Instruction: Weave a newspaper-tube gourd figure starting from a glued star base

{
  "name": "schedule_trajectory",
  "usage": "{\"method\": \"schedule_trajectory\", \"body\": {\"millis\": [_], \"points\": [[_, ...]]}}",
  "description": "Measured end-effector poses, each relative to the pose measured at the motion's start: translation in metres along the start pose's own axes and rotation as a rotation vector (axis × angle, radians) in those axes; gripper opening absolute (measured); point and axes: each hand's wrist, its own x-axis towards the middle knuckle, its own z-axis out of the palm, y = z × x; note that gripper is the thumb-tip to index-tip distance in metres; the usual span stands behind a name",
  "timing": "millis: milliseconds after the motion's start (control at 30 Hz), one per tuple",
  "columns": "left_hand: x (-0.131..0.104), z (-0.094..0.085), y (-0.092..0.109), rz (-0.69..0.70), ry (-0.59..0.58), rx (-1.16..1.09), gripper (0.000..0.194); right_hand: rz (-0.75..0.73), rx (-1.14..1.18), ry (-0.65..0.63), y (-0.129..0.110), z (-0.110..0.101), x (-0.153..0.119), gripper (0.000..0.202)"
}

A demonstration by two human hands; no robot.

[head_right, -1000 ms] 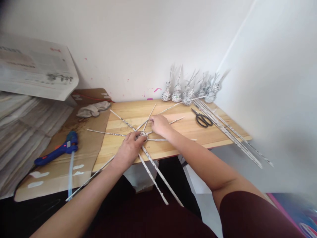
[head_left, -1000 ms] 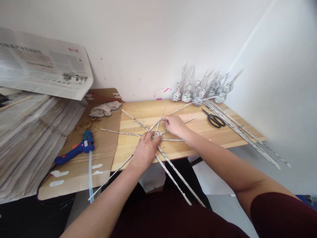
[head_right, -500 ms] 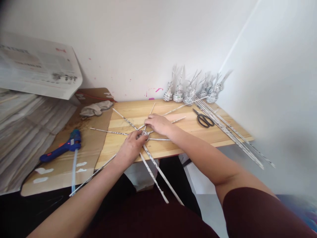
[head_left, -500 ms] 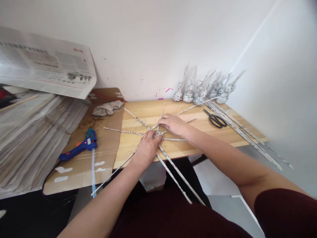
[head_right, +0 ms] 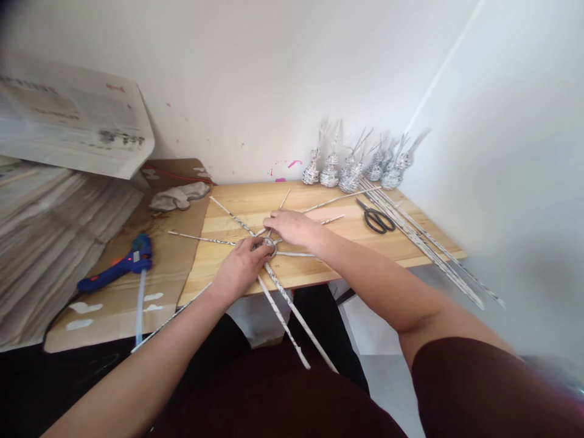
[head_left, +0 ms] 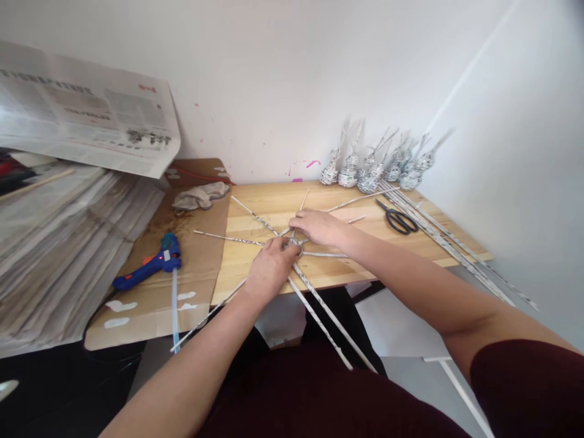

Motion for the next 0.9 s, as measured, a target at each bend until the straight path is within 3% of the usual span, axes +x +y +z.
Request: {"method": "schedule_trajectory", "body": {"millis": [133, 333, 500, 600, 800, 900], "points": [[0.001, -0.005, 0.002, -0.032, -0.032, -0.047, 0.022, 0.002, -0.090, -0.037, -0.002, -0.006, 0.002, 0.021], [0.002, -0.003, 0.001, -0.047, 0.011, -0.069, 0.020, -0.077, -0.134, -0.024, -0.007, -0.013, 0.000, 0.019], [0.005, -0.001, -0.004, 0.045, -0.017, -0.037, 0.022, -0.103, -0.126, -0.017, -0.006, -0.011, -0.004, 0.018], [0.007, -0.001, -0.005, 0.068, -0.039, -0.022, 0.023, -0.035, -0.160, -0.010, -0.010, -0.010, -0.006, 0.017], [0.007, 0.005, -0.008, 0.076, -0.039, -0.027, 0.025, 0.235, -0.198, -0.044, -0.004, -0.008, -0.012, 0.020], [0.007, 0.008, -0.010, 0.075, -0.036, -0.027, 0.024, 0.253, -0.205, -0.076, 0.007, -0.009, -0.013, 0.021]]}}
